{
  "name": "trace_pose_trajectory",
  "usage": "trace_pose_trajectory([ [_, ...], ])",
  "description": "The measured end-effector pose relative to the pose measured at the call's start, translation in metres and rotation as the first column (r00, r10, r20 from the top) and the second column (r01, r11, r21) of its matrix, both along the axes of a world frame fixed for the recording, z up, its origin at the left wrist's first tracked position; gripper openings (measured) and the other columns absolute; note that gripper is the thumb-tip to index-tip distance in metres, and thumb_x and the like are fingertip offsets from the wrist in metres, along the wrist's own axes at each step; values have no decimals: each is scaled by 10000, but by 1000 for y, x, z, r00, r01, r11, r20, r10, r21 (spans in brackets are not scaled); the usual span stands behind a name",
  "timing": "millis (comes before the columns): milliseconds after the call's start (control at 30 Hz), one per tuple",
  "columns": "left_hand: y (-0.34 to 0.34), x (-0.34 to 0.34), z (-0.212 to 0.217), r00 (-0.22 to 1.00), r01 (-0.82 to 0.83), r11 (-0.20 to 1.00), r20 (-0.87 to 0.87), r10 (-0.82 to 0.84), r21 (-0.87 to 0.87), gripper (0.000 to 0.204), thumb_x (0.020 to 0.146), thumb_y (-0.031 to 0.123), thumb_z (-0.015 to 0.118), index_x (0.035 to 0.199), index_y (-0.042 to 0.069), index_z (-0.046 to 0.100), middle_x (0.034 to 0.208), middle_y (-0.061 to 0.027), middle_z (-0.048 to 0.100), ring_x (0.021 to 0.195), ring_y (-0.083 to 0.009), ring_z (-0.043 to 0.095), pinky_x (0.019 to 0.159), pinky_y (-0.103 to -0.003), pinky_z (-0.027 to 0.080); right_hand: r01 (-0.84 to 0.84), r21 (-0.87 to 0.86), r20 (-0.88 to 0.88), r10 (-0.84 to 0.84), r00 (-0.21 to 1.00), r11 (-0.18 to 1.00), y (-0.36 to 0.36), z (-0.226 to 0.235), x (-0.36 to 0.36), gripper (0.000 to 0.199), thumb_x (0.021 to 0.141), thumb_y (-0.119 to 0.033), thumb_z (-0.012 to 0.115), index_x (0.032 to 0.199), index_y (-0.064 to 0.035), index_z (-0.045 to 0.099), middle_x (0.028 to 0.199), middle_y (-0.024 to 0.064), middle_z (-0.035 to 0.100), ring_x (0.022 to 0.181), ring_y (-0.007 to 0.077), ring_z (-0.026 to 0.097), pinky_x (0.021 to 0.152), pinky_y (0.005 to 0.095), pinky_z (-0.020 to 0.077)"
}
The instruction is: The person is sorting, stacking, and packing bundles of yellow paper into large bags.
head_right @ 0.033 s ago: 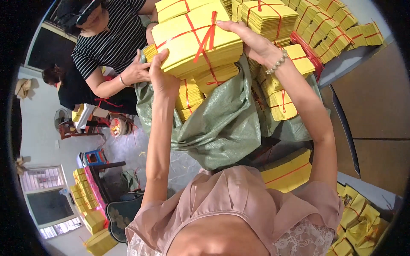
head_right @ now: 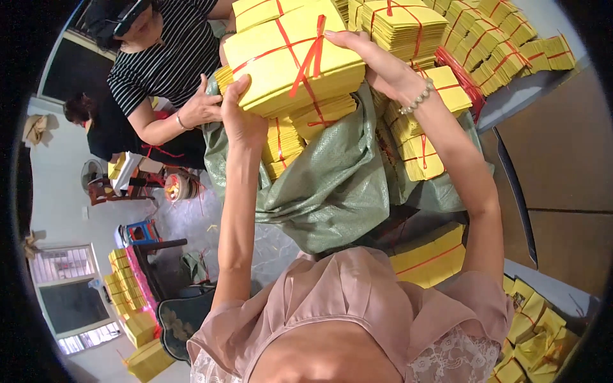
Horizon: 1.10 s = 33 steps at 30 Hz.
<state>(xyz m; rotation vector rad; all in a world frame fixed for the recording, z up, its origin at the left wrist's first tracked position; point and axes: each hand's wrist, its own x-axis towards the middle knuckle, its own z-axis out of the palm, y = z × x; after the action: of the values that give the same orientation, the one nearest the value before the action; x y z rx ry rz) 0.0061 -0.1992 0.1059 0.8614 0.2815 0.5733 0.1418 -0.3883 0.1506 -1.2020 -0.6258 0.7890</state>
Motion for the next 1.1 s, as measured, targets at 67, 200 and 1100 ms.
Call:
trace_pose_trajectory([
  [67, -11, -19, 7, 1000, -3, 1000, -8, 3, -12, 897, 749, 210, 631, 1464, 40, 118, 1362, -131, 383, 1193, -255, 448, 1009, -367, 359, -1, -13, -71, 0, 998, 1000, -12, 7, -16, 465, 872, -373, 627, 1183, -47, 512, 1140, 30, 557, 1059, 93, 527, 923, 263, 424],
  [200, -47, -51, 22, 996, -43, 993, 88, 33, 108, 948, 715, 166, 610, 1480, 36, 65, 1375, -166, 356, 1223, -274, 428, 1034, -379, 343, 91, 9, -34, -91, 995, 996, -39, 6, -36, 690, 828, -360, 654, 1371, -70, 342, 1270, 54, 473, 1191, 138, 453, 1023, 298, 341],
  [1100, -34, -153, -119, 901, 275, 358, -369, 227, 892, 351, 877, 270, 521, 1066, -17, 589, 1014, -307, 588, 997, -412, 568, 874, -483, 432, -353, -454, 525, 565, 636, 818, 99, 33, -69, 981, 631, -323, 799, 1408, -65, 259, 1260, 148, 445, 1203, 246, 436, 1026, 335, 335],
])
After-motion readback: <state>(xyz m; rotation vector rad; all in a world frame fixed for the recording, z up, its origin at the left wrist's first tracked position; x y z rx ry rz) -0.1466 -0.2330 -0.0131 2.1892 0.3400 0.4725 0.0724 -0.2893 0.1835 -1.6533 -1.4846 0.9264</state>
